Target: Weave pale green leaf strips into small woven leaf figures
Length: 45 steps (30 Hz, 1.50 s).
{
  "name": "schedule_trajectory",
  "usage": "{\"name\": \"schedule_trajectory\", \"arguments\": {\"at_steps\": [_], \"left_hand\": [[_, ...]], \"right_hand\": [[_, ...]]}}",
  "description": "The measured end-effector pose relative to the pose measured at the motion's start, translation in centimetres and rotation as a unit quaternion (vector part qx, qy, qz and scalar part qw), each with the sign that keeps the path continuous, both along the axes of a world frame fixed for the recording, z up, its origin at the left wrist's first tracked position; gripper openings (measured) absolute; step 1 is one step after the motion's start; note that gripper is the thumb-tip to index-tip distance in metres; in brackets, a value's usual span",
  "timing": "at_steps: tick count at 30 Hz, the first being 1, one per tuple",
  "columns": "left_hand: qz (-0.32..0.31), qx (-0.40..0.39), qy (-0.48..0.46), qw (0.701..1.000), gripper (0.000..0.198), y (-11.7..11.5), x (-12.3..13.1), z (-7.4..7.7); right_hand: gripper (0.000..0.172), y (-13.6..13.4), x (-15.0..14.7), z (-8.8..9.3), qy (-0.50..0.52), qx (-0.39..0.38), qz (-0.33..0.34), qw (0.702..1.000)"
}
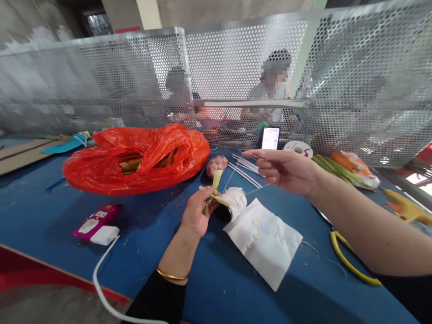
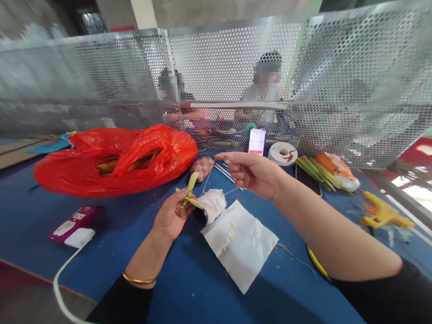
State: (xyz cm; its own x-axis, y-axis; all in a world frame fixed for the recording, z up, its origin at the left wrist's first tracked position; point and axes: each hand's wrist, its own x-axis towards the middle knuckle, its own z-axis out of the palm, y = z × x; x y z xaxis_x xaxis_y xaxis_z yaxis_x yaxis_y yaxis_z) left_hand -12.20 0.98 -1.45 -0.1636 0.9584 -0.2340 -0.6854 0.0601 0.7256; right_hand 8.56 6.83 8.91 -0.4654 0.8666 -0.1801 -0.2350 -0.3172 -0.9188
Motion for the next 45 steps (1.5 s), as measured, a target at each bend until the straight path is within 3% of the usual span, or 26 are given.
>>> {"name": "schedule_trajectory", "arguments": {"at_steps": [5,9,15,20,24,28,34,39,45], "left_hand": [[0.025,0.017,-0.005,1.0,0.011,0.3,-0.5,0.0],[0.009,0.032,-0.031,0.999,0.013,0.1,-0.3,-0.1],[-0.017,0.046,-0.039,0.998,0.016,-0.2,0.2,0.0],[0.004,0.029,-0.056,0.998,0.014,0.0,0.0,0.0],[0.012,0.012,-0.079,0.997,0.013,0.0,-0.1,0.1],[-0.001,-0.018,-0.096,0.995,0.016,-0.5,0.2,0.5],[-0.069,-0.063,-0.104,0.99,0.02,-1.3,1.5,1.4],[-0.103,-0.047,-0.081,0.99,0.014,-1.1,2.2,1.0],[-0.103,-0.045,-0.007,0.994,0.006,-0.5,3.5,1.0]], "right_hand": [[0.025,0.8,0.0,1.5,0.002,0.017,-0.042,0.999],[0.038,0.3,-0.5,1.5,-0.005,0.061,-0.048,0.997],[0.062,-0.2,-2.5,1.3,-0.021,0.17,-0.045,0.984],[0.068,0.8,-3.7,0.6,-0.037,0.316,-0.091,0.944],[0.064,-0.8,-2.5,-2.1,-0.089,0.345,-0.044,0.933],[0.064,-5.5,-0.3,-6.6,-0.161,0.339,0.053,0.925],[0.061,-11.5,0.7,-12.0,-0.285,0.416,0.158,0.849],[0.061,-12.5,0.2,-13.2,-0.323,0.503,0.191,0.779],[0.057,-12.1,0.5,-13.8,-0.33,0.522,0.171,0.768]]}}
